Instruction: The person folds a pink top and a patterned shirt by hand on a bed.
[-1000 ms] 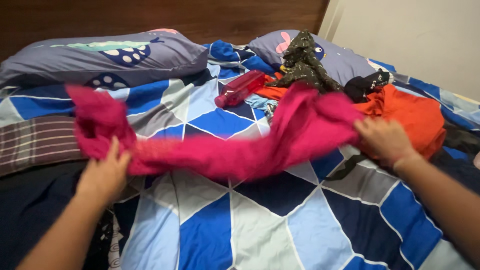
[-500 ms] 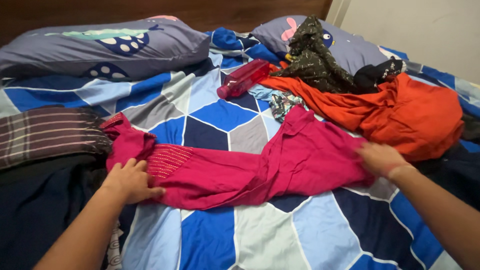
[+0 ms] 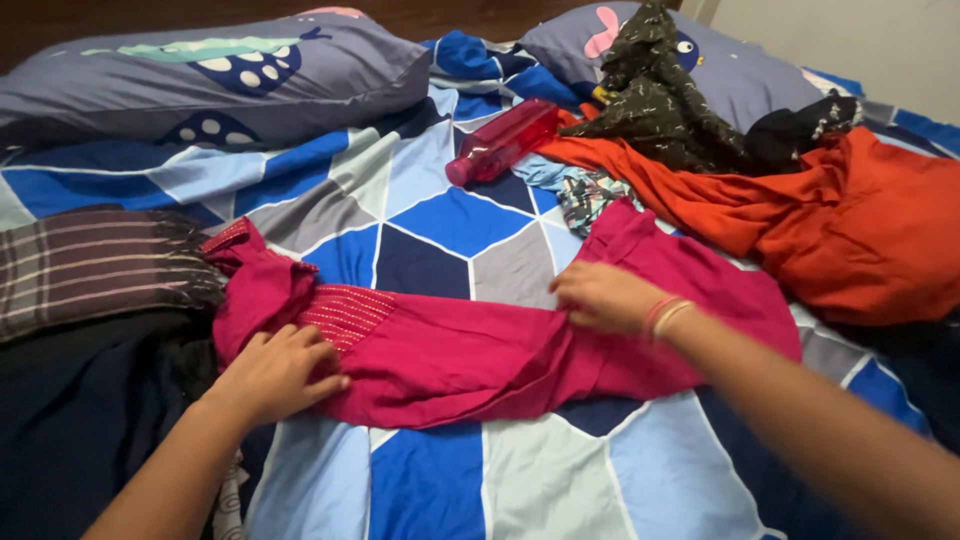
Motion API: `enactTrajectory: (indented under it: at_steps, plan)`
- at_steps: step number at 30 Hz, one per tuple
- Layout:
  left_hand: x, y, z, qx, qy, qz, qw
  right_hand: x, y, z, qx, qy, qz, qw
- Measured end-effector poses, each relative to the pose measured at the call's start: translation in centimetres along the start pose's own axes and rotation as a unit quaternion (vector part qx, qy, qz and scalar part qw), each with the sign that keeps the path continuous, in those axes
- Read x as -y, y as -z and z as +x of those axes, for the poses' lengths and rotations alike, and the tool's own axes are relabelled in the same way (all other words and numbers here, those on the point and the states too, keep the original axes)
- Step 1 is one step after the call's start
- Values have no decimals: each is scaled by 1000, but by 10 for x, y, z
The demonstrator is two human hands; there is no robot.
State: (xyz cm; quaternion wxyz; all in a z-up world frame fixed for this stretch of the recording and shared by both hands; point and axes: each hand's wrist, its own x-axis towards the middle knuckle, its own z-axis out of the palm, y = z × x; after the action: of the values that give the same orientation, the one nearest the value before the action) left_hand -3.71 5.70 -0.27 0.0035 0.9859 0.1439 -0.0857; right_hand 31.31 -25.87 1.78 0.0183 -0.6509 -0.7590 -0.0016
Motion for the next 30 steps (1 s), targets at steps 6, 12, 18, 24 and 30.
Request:
enactTrajectory:
  at_steps: [6, 12, 18, 24, 30]
  plan:
    - [-22, -1, 12, -31, -86, -63, 994, -22, 53, -45, -131, -300, 122, 937]
    - [3, -32, 36, -142, -62, 48, 987, -40, 97, -97, -182, -358, 27, 915]
    - [29, 0, 28, -166, 68, -15, 984, -36, 115, -124, -119, -355, -10, 927]
    - [47, 54, 5, -98, 48, 116, 987, -50, 138, -150, 102, -320, -139, 932]
    - [70, 49, 25, 50, 288, -198, 936, -61, 115, -154, 281, -526, -121, 794]
